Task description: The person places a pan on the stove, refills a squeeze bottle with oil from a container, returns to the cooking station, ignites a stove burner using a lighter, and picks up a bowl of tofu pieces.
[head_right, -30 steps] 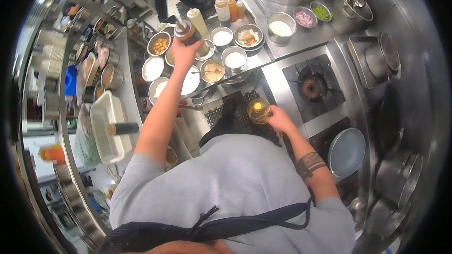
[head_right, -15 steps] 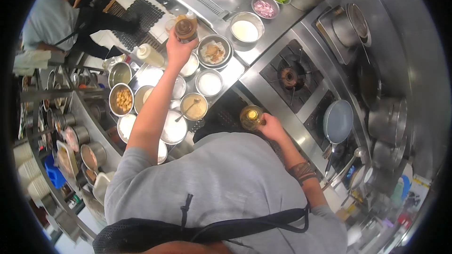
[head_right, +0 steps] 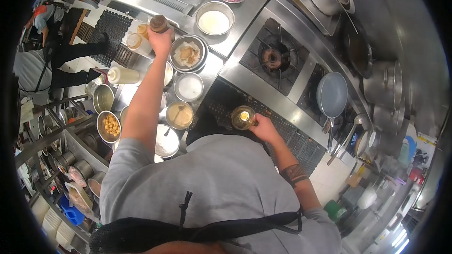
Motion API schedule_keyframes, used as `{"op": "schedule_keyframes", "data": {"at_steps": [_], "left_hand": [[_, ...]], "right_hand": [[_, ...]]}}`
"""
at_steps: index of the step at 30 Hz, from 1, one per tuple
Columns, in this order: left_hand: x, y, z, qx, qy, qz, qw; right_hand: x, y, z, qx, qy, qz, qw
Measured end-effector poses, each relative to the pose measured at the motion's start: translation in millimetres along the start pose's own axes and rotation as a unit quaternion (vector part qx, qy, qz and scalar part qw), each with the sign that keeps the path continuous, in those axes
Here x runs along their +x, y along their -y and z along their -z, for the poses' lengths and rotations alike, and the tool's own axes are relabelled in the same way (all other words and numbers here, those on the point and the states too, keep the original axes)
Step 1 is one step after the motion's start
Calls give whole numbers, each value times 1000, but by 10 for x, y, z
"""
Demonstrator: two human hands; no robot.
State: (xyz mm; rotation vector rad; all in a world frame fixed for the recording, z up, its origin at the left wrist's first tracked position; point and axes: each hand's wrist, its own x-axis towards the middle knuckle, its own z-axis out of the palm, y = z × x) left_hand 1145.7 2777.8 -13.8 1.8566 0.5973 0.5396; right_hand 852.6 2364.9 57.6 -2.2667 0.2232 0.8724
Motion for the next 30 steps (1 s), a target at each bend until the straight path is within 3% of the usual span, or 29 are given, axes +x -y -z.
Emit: {"op": "schedule_keyframes", "data": {"at_steps": [13, 16, 24, 27, 30], "left_hand": [[-271, -26, 105, 10, -38, 8, 999], [-386, -144, 224, -32, -16, -48, 998], [-734, -1141, 1060, -30, -47, -57, 997], [-653, -942, 1300, -49, -96, -97, 989], [-583, -752, 1507, 22, -109, -87, 990]], "right_hand": [[12, -280, 225, -34, 9, 10, 999], [59, -367, 224, -19, 10, 24, 999], [158, -316, 139, -54, 41, 50, 996], [237, -328, 54, -46, 25, 76, 996], [207, -331, -5, -30, 15, 87, 996]]}}
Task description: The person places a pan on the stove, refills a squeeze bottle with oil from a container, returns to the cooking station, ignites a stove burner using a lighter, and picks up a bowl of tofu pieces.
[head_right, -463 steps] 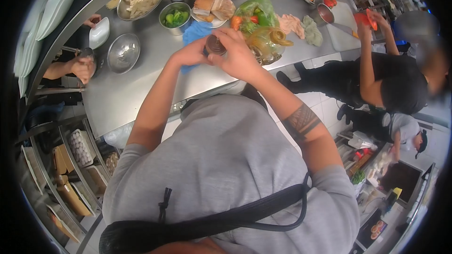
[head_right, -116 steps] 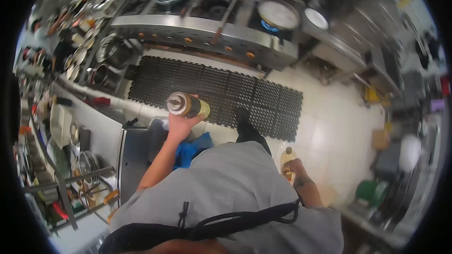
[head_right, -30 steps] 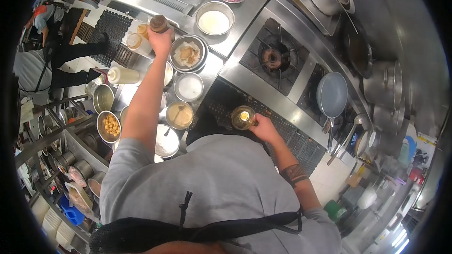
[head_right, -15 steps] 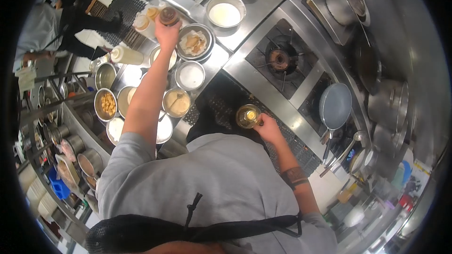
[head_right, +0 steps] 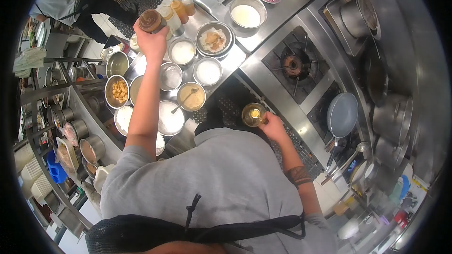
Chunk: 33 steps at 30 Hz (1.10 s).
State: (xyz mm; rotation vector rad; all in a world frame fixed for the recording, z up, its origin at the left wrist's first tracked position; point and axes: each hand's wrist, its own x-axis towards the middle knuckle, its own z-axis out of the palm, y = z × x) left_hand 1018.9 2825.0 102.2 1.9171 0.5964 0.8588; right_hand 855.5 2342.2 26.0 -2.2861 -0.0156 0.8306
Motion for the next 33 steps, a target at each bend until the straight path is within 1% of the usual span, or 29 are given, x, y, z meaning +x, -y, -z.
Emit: {"op": "schedule_keyframes", "data": {"at_steps": [1, 6, 9, 11, 13, 14, 18, 20, 22, 23, 24, 25, 27, 30, 31, 32, 33], "left_hand": [[30, 71, 34, 10, -14, 4, 1000], [69, 317, 65, 25, -22, 34, 999], [79, 529, 8, 29, -15, 33, 999], [73, 662, -64, 25, 7, 21, 999], [42, 739, -159, 28, -10, 43, 999], [34, 770, -205, 33, -23, 62, 997], [-36, 887, -263, 48, -38, 79, 995], [-86, 892, -244, 74, -27, 53, 995], [-237, 840, -158, 118, -41, -11, 992], [-372, 680, -72, 140, -54, -50, 987], [-538, 472, 75, 136, -65, -91, 984], [-747, 268, 252, 135, -74, -132, 979], [-1280, 61, 596, 108, -5, 2, 994], [-2191, -224, 1099, 123, -49, 30, 991], [-2489, -336, 1294, 79, -30, 129, 988], [-2779, -417, 1507, 31, -19, 227, 973], [-3068, -456, 1708, 49, -54, 239, 968]], "right_hand": [[7, 30, -13, -2, 2, -1, 1000], [-67, 178, -21, -26, 6, -7, 1000], [-140, 282, -69, -33, 8, -12, 999], [-159, 359, -73, -39, 8, -15, 999], [-157, 420, -65, -59, 20, -40, 997], [-145, 401, -75, -53, 16, -16, 998], [-71, 342, -7, -75, 35, -5, 997], [-47, 339, 27, -33, 41, 15, 999], [43, 140, 22, -46, 60, 38, 996], [105, 71, 40, -54, 67, 52, 995], [142, 72, 75, -59, 79, 71, 993], [170, 93, 107, -71, 96, 72, 990], [261, 91, 136, -88, 129, 91, 984], [473, -71, 125, -115, 165, 120, 972], [542, -127, 117, -120, 184, 122, 968], [600, -174, 87, -128, 174, 160, 963], [651, -218, 44, -135, 167, 198, 956]]}}
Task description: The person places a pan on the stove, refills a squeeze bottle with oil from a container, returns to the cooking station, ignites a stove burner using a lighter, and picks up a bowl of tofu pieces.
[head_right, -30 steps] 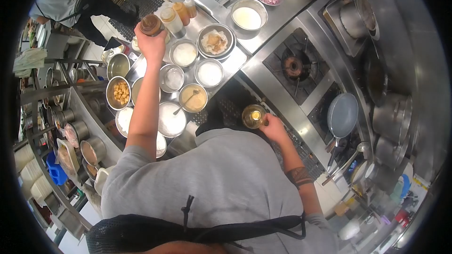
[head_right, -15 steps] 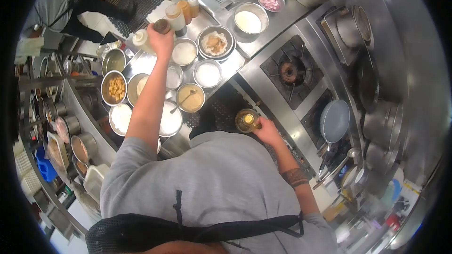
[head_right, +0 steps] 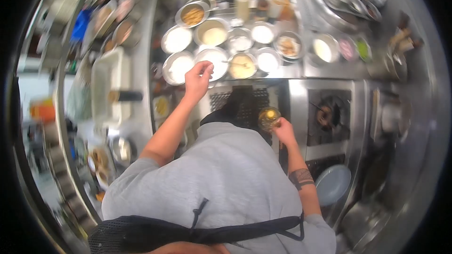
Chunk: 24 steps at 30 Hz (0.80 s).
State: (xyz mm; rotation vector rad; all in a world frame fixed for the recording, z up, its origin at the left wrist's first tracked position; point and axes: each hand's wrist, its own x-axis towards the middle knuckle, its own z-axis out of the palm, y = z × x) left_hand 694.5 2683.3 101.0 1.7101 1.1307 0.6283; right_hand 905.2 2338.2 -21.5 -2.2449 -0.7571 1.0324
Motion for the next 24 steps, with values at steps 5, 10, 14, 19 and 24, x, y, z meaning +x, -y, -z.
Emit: {"op": "schedule_keyframes", "data": {"at_steps": [5, 10, 14, 19, 24], "left_hand": [[-972, 737, 950, 28, -285, -28, 958], [-1072, 1147, 2038, 113, -499, 55, 857], [-611, 1206, 2702, 206, -495, 86, 839], [-425, 1214, 2849, 140, -468, 90, 868], [-464, 762, 2544, 228, -446, 70, 863]], "right_hand": [[171, -141, -193, -33, 91, 24, 995], [182, 38, -360, -114, 140, 21, 983], [77, 271, -399, -118, 159, 37, 979], [-118, 322, -297, -102, 114, 19, 988], [-359, 7, -193, -70, 67, -31, 995]]}}
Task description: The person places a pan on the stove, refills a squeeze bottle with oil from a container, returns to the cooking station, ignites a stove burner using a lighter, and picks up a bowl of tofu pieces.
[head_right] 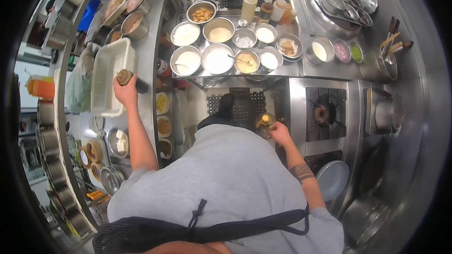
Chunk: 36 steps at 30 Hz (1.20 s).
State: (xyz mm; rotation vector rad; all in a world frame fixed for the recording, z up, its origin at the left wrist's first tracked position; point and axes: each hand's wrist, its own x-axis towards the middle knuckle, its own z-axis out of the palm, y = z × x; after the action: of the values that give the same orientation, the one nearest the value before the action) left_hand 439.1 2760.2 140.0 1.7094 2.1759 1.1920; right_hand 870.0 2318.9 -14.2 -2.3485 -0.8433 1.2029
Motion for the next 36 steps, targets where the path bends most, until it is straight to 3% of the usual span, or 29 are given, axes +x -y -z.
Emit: {"op": "schedule_keyframes", "data": {"at_steps": [4, 8, 12, 17, 26, 32, 36], "left_hand": [[16, -703, -90, -97, 70, -56, 991], [86, -1525, -666, -268, 183, -97, 941], [66, -2335, -1479, -320, 269, -138, 898], [-36, -2938, -2494, -282, 298, -197, 890], [-195, -3145, -3382, -207, 362, -238, 877], [-353, -2836, -3852, -186, 397, -233, 868], [-360, -2697, -4012, -205, 436, -245, 841]], "right_hand": [[-159, -235, -65, 36, -6, -77, 996], [-138, -406, -185, 52, -14, -104, 993], [-198, -47, -107, 43, -57, -131, 989], [-194, 60, -165, 106, -118, -156, 975], [-526, 204, -159, 188, -234, -180, 937], [-633, 536, 205, 331, -313, -130, 881], [-544, 690, 499, 320, -334, -67, 884]]}}
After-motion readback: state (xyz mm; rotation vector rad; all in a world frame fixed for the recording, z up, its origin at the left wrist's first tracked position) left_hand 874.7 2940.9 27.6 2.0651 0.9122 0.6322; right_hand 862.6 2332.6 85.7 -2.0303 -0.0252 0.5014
